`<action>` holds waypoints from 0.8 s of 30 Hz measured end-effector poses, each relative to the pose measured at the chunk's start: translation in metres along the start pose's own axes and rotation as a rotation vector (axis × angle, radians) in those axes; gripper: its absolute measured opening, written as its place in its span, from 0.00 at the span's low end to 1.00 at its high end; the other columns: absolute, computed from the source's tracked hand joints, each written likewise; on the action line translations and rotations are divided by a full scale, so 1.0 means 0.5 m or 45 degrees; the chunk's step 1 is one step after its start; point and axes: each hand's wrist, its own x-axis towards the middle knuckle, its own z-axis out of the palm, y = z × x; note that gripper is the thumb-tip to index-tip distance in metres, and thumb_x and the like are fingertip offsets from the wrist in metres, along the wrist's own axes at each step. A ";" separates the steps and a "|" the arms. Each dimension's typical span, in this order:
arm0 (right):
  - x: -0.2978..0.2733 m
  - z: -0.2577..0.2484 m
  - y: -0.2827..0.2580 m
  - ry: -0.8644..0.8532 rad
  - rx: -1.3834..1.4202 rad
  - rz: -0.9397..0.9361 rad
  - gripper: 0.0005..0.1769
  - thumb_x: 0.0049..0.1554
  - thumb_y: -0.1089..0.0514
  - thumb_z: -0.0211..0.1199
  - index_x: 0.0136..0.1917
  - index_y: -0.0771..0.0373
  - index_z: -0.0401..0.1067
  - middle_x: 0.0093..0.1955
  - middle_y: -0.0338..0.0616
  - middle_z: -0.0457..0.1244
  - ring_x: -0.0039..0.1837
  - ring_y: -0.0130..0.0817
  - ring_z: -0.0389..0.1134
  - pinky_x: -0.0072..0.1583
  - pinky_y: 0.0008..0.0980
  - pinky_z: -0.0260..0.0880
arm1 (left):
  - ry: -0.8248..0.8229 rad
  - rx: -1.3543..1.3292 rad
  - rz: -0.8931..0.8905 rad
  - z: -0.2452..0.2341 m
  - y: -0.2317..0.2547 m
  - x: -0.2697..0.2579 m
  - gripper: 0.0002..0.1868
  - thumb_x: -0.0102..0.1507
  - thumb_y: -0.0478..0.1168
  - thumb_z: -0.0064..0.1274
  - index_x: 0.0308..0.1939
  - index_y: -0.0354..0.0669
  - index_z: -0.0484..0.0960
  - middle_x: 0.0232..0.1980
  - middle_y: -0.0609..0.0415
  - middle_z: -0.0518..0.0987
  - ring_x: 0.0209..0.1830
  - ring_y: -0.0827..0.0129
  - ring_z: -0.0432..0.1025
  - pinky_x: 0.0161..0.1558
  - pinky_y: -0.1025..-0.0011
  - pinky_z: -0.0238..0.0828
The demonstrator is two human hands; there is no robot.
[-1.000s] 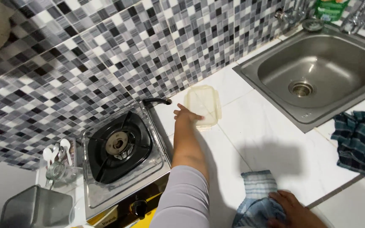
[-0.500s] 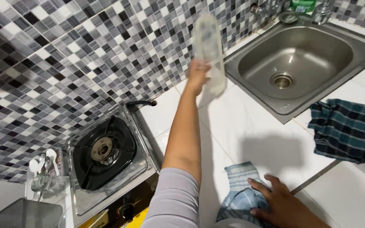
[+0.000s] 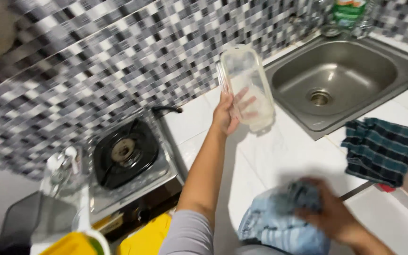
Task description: Drying plastic containers and lids with a cloth and wiping down the kitchen counter.
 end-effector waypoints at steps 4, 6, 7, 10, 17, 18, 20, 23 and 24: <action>0.037 0.016 -0.076 0.187 -0.002 -0.241 0.44 0.40 0.61 0.78 0.66 0.62 0.59 0.50 0.45 0.65 0.51 0.30 0.67 0.52 0.34 0.72 | -0.104 -0.055 0.014 0.049 0.024 -0.158 0.42 0.70 0.56 0.44 0.81 0.78 0.35 0.80 0.45 0.57 0.72 0.37 0.61 0.59 0.31 0.66; 0.055 0.045 -0.141 0.334 0.093 -0.270 0.47 0.41 0.60 0.77 0.67 0.65 0.53 0.53 0.43 0.64 0.53 0.32 0.68 0.52 0.33 0.72 | -0.215 -0.101 0.037 0.060 0.024 -0.226 0.48 0.71 0.57 0.50 0.86 0.75 0.35 0.82 0.35 0.56 0.76 0.37 0.60 0.64 0.33 0.65; 0.066 0.069 -0.142 0.319 0.096 -0.277 0.47 0.41 0.60 0.77 0.67 0.65 0.53 0.53 0.43 0.64 0.53 0.32 0.68 0.52 0.33 0.72 | -0.206 -0.093 0.049 0.086 0.030 -0.256 0.48 0.71 0.57 0.50 0.86 0.75 0.35 0.82 0.35 0.56 0.76 0.37 0.60 0.64 0.33 0.65; 0.090 0.164 -0.132 0.563 -0.055 -0.495 0.45 0.49 0.58 0.80 0.67 0.68 0.51 0.56 0.48 0.60 0.57 0.35 0.63 0.58 0.34 0.67 | -0.185 -0.105 0.047 0.126 0.030 -0.340 0.50 0.68 0.58 0.53 0.85 0.75 0.35 0.80 0.31 0.53 0.74 0.36 0.61 0.61 0.33 0.67; 0.106 0.308 -0.133 0.425 -1.000 -1.154 0.42 0.57 0.52 0.58 0.80 0.63 0.49 0.83 0.62 0.42 0.83 0.63 0.40 0.75 0.72 0.28 | -0.075 0.008 0.036 0.162 -0.004 -0.447 0.46 0.69 0.46 0.53 0.86 0.55 0.43 0.81 0.39 0.58 0.74 0.47 0.64 0.71 0.52 0.64; 0.128 0.303 -0.123 0.440 -0.988 -1.196 0.40 0.60 0.51 0.54 0.81 0.62 0.47 0.85 0.58 0.38 0.85 0.64 0.36 0.77 0.75 0.24 | -0.007 0.149 0.030 0.173 0.003 -0.466 0.45 0.71 0.43 0.51 0.87 0.46 0.45 0.82 0.41 0.60 0.77 0.52 0.63 0.74 0.57 0.63; 0.188 0.255 -0.185 0.582 -0.902 -1.163 0.37 0.65 0.52 0.53 0.82 0.63 0.50 0.86 0.59 0.37 0.86 0.65 0.36 0.79 0.75 0.27 | -0.015 0.224 0.009 0.165 -0.030 -0.496 0.41 0.73 0.43 0.47 0.87 0.46 0.46 0.82 0.46 0.61 0.78 0.57 0.61 0.75 0.61 0.62; 0.172 0.231 -0.301 0.716 -0.547 -1.120 0.31 0.71 0.53 0.52 0.82 0.65 0.53 0.86 0.65 0.35 0.86 0.67 0.40 0.81 0.71 0.37 | 0.022 0.347 0.064 0.160 -0.068 -0.520 0.37 0.74 0.38 0.43 0.87 0.45 0.48 0.81 0.51 0.63 0.78 0.63 0.60 0.75 0.65 0.61; 0.150 0.227 -0.344 0.714 -0.289 -1.107 0.30 0.72 0.52 0.51 0.81 0.66 0.53 0.86 0.70 0.34 0.84 0.68 0.43 0.81 0.69 0.43 | 0.057 0.394 0.142 0.161 -0.077 -0.520 0.37 0.74 0.34 0.44 0.86 0.45 0.50 0.79 0.50 0.64 0.77 0.63 0.60 0.74 0.66 0.61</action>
